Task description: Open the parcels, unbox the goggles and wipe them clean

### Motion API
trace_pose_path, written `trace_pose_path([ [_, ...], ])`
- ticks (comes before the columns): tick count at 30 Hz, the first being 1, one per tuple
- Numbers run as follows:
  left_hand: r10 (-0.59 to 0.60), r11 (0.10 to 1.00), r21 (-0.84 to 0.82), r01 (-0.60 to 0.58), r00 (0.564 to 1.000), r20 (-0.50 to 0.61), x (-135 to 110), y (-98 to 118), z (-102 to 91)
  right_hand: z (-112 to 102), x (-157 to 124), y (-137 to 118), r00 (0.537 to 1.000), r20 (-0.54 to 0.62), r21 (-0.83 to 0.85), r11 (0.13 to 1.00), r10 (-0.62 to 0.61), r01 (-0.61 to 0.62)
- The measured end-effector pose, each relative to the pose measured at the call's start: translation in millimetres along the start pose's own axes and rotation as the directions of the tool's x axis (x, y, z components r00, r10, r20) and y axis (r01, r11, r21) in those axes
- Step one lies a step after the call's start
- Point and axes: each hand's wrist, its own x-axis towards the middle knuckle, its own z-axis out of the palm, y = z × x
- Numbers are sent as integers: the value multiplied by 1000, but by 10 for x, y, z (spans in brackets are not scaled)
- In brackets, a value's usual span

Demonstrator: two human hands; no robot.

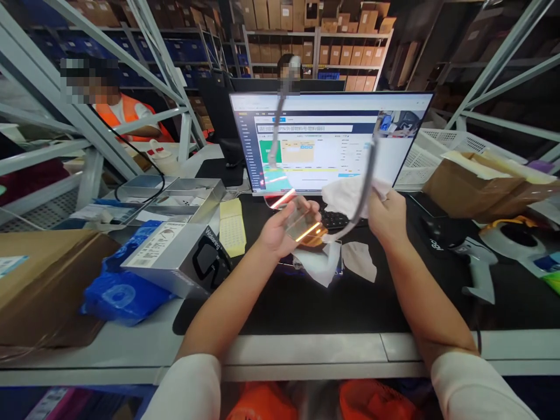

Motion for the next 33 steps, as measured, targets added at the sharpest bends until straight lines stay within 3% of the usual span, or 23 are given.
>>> trace_pose_path([
  [2,1,1000,15,-1,999,38,-9,4,14,22,-19,-29,992,47,-169,978,-118,124],
  [4,-54,998,40,50,993,103,-27,-38,41,57,-91,-106,945,271,-127,966,-185,225],
  [5,-93,995,51,87,987,131,-35,-64,54,72,-136,-150,880,432,-30,973,-196,231],
  [7,-150,988,52,144,977,152,-40,-99,66,82,-215,-217,695,691,183,978,-199,98],
  [8,-151,988,40,147,979,138,-35,-98,61,74,-240,-231,636,749,251,968,-184,-16],
  [9,-134,991,25,132,986,104,-24,-85,48,59,-250,-231,624,767,295,946,-149,-137],
  [12,10,1000,-25,-12,996,-88,29,13,-8,0,-205,-181,687,727,384,836,-12,-392],
  [15,62,994,-80,-79,977,-202,59,99,-18,-7,-138,-144,681,732,392,823,-8,-412],
  [18,-11,995,-96,-4,988,-157,24,80,55,65,-155,-148,724,689,292,922,-18,-255],
  [20,-63,996,-72,55,991,-114,-13,21,109,113,-209,-154,724,689,246,952,-38,-183],
  [23,-61,997,-43,57,995,-82,-27,-52,121,107,-264,-165,738,674,335,904,-33,-265],
  [25,9,1000,-23,-12,994,-105,-4,-53,80,53,-241,-176,786,617,464,820,-28,-335],
  [28,87,996,33,-83,983,-160,33,-11,12,-22,-142,-167,859,510,608,726,-46,-322],
  [30,73,996,63,-65,988,-135,39,3,-8,-26,-87,-120,876,482,608,722,-5,-330],
  [33,24,996,89,-20,999,-42,26,-19,-7,15,-56,-12,856,506,517,759,103,-397],
])
